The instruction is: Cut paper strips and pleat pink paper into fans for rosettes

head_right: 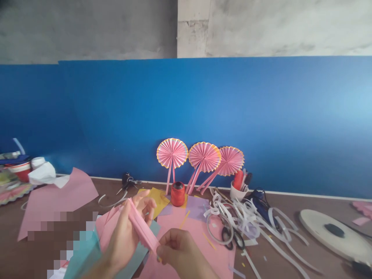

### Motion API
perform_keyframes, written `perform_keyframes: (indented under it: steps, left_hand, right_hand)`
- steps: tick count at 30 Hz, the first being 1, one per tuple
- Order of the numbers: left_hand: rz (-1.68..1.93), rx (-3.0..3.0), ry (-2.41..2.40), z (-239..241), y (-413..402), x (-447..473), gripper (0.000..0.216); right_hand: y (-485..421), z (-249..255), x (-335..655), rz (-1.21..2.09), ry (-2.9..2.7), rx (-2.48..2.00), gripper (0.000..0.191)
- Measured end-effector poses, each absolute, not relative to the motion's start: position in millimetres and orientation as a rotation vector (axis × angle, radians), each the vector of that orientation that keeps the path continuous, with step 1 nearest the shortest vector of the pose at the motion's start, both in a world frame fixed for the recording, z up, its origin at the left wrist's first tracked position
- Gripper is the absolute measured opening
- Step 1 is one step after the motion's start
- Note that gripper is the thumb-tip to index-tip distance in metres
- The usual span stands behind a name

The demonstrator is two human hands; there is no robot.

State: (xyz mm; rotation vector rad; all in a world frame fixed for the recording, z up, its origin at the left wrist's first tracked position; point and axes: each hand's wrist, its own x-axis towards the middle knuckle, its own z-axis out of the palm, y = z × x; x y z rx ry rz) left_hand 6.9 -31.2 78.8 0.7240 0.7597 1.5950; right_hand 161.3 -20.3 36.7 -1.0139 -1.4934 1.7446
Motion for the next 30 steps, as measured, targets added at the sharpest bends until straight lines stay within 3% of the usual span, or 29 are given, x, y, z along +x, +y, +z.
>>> perform_keyframes:
  steps: [7,30]
  left_hand:
    - [1.538,0.655,0.696,83,-33,10,0.048]
    - [1.495,0.338,0.524,93,-42,13,0.036]
  right_hand:
    - [-18,28,163,1.854,-1.439,-0.998,0.036]
    - [-24,23,153,1.864,-1.382,-0.849,0.039]
